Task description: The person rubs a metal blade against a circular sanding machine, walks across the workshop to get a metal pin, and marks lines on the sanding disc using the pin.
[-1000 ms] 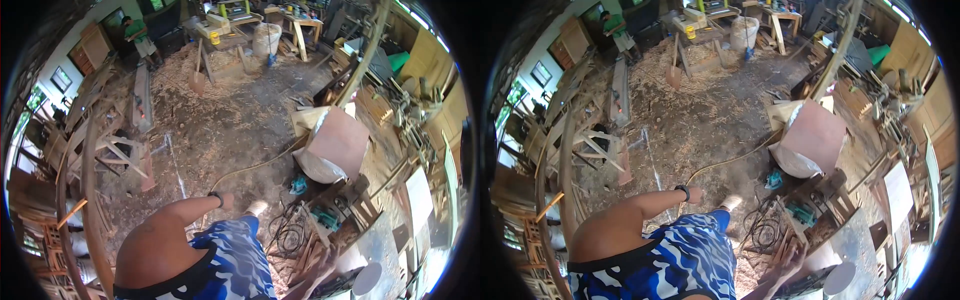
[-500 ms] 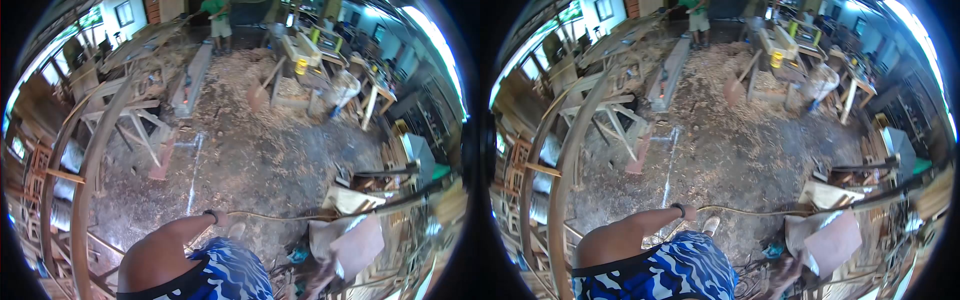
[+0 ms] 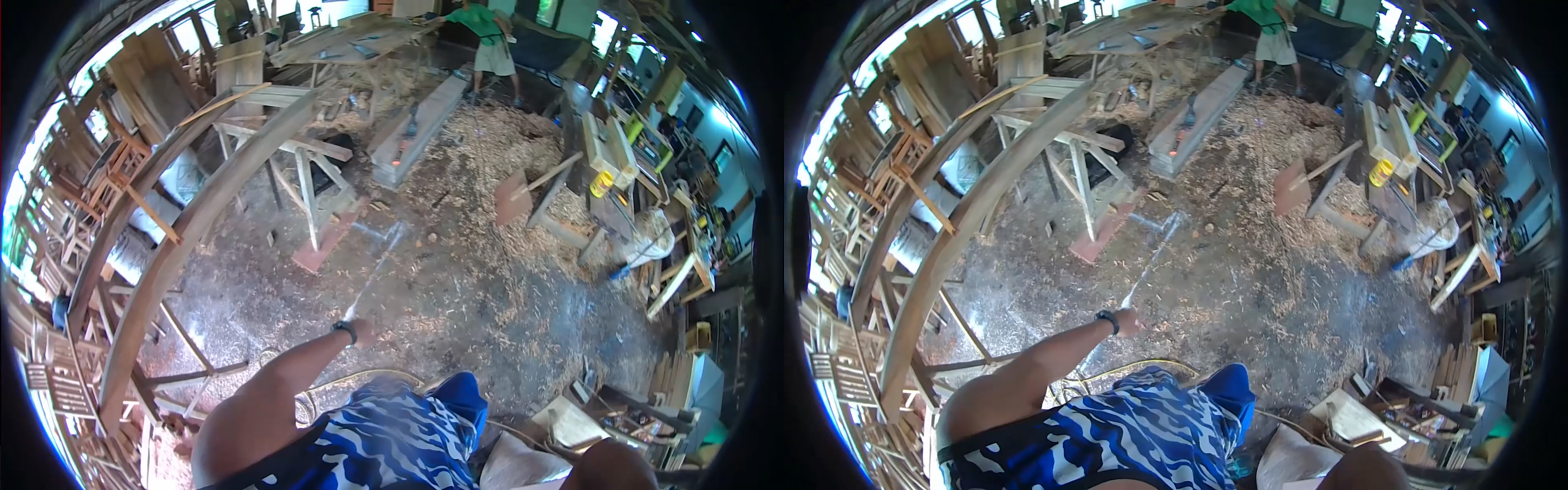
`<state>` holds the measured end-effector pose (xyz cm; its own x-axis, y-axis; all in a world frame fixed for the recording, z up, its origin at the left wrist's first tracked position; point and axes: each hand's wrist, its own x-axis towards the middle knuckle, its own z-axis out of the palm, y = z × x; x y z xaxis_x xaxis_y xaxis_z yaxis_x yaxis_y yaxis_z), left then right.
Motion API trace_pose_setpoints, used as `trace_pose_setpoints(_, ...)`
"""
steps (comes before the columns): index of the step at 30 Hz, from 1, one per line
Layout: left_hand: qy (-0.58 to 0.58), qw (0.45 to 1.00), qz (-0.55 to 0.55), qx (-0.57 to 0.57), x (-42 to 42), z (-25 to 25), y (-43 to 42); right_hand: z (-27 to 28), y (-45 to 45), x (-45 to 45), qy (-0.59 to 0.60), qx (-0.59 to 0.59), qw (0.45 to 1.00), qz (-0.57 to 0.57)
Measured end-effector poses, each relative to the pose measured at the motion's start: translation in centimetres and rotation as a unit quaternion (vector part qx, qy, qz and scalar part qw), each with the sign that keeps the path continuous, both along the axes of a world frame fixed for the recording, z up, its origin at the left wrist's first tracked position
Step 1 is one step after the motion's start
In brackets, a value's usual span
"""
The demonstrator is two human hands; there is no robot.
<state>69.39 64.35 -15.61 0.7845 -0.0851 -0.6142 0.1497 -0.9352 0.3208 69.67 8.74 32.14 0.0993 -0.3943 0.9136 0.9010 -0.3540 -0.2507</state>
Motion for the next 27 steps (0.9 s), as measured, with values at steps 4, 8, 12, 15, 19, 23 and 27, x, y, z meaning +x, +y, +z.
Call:
trace_pose_setpoints(4,0.041,0.998,0.047,-0.009,-4.3,-1.3,1.0,0.2,1.3,7.0,0.004,-0.002,0.999,0.043)
trace_pose_setpoints(8,0.088,0.992,0.087,0.035,-6.5,-2.8,0.8,-1.1,2.2,15.0,0.022,0.009,0.996,0.083)
trace_pose_setpoints(12,0.124,0.990,-0.005,0.060,-6.7,-13.2,1.6,-1.4,3.4,23.6,0.026,0.002,0.994,0.102)
trace_pose_setpoints(15,0.152,0.984,0.084,0.042,-1.5,-7.2,-1.4,-1.5,2.9,30.7,0.014,-0.015,0.992,0.126)
trace_pose_setpoints(19,0.118,0.989,0.085,0.007,5.2,-5.2,-2.4,0.7,1.7,38.5,-0.012,-0.034,0.987,0.158)
trace_pose_setpoints(23,0.068,0.986,0.152,-0.006,12.3,-6.6,-1.0,2.4,3.3,44.3,-0.063,-0.058,0.968,0.235)
trace_pose_setpoints(27,-0.032,0.991,0.127,0.020,18.9,-5.2,1.8,3.5,5.7,49.0,-0.112,-0.072,0.944,0.302)
